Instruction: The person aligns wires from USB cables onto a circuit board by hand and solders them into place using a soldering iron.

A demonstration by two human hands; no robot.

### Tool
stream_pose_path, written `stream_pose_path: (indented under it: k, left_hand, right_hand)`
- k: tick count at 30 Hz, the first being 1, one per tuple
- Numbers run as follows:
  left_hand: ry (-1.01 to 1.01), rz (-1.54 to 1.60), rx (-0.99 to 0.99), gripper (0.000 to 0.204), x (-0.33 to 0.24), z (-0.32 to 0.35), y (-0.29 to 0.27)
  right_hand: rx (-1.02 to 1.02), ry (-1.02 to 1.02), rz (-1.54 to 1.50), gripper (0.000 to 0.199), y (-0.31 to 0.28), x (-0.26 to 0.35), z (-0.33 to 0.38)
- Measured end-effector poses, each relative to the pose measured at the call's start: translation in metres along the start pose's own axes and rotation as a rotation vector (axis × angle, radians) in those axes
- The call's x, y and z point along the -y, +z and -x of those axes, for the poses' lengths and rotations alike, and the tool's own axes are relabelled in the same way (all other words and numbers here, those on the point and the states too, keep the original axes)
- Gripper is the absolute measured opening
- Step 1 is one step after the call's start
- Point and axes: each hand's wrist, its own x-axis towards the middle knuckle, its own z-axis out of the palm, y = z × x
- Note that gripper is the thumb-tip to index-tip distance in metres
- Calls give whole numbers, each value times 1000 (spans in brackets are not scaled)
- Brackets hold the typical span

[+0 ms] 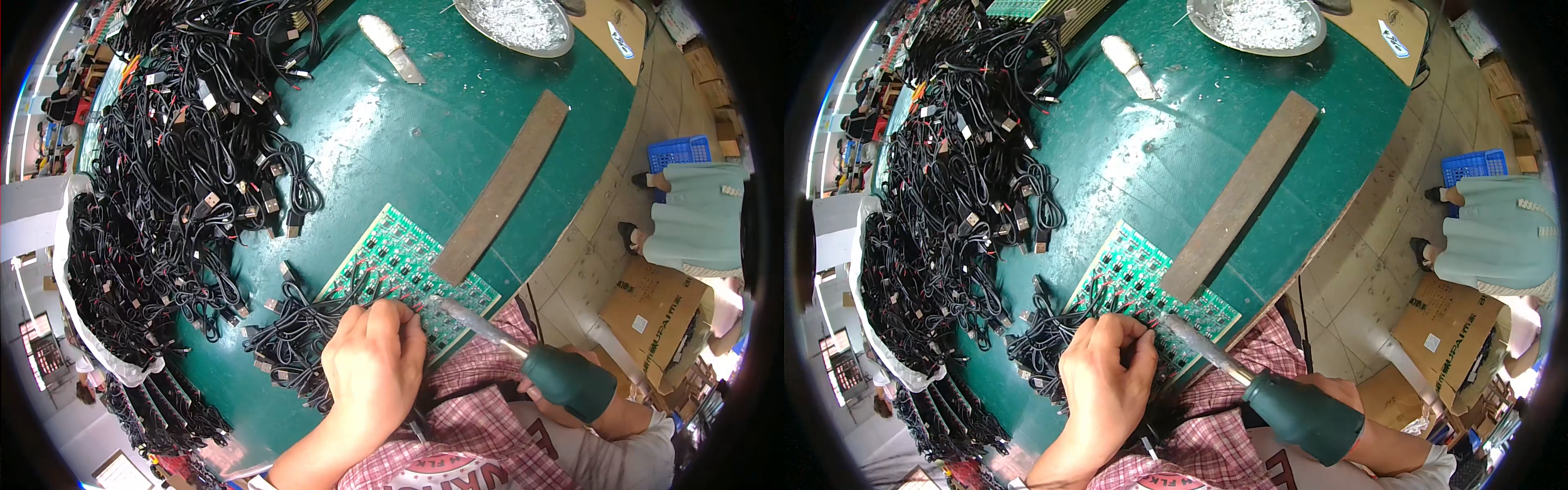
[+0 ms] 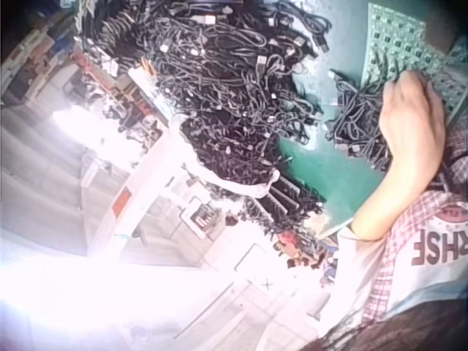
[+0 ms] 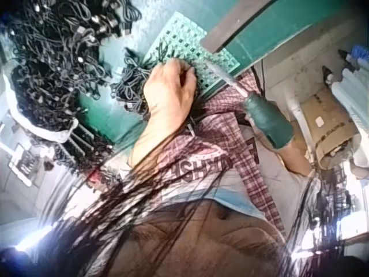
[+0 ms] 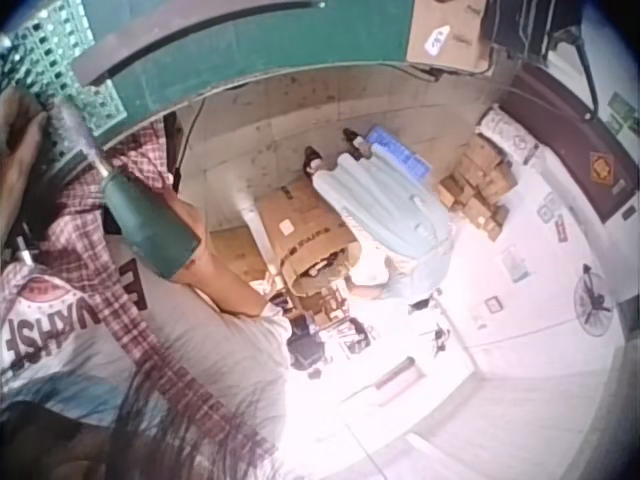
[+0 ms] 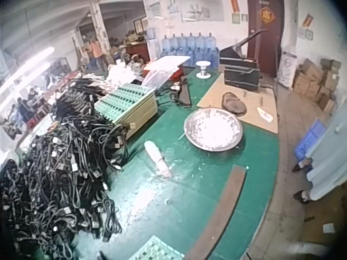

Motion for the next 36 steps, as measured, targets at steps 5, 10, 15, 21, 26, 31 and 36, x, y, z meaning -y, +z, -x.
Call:
stream_pose_path:
  k: [5,10,15,21,26,31,36]
  left_hand:
    - [14,1,-2,14,0,-1,0]
    - [2,-8,5,13,-1,0,-1]
    - [11,11,23,11,-1,-2,-3]
    - [-163,160,127,8,0,-10,-10]
    - [-179,94,198,9,-4,-14,-15]
    - [-135,51,138,9,-3,-10,-9]
    - [-100,35,111,9,-4,-9,-7]
  right_hand:
    - [25,28,52,12,-3,3,3]
    - [15,-2,23,11,-3,6,-3]
    - [20,-15,-29,11,-5,9,-6]
    - [86,-69,-90,19,-9,6,-8]
    - [81,-151,-8,30,-8,3,-3]
    - [74,-84,82,12,-10,2,4]
    - [43,10,-38,14,-4,0,6]
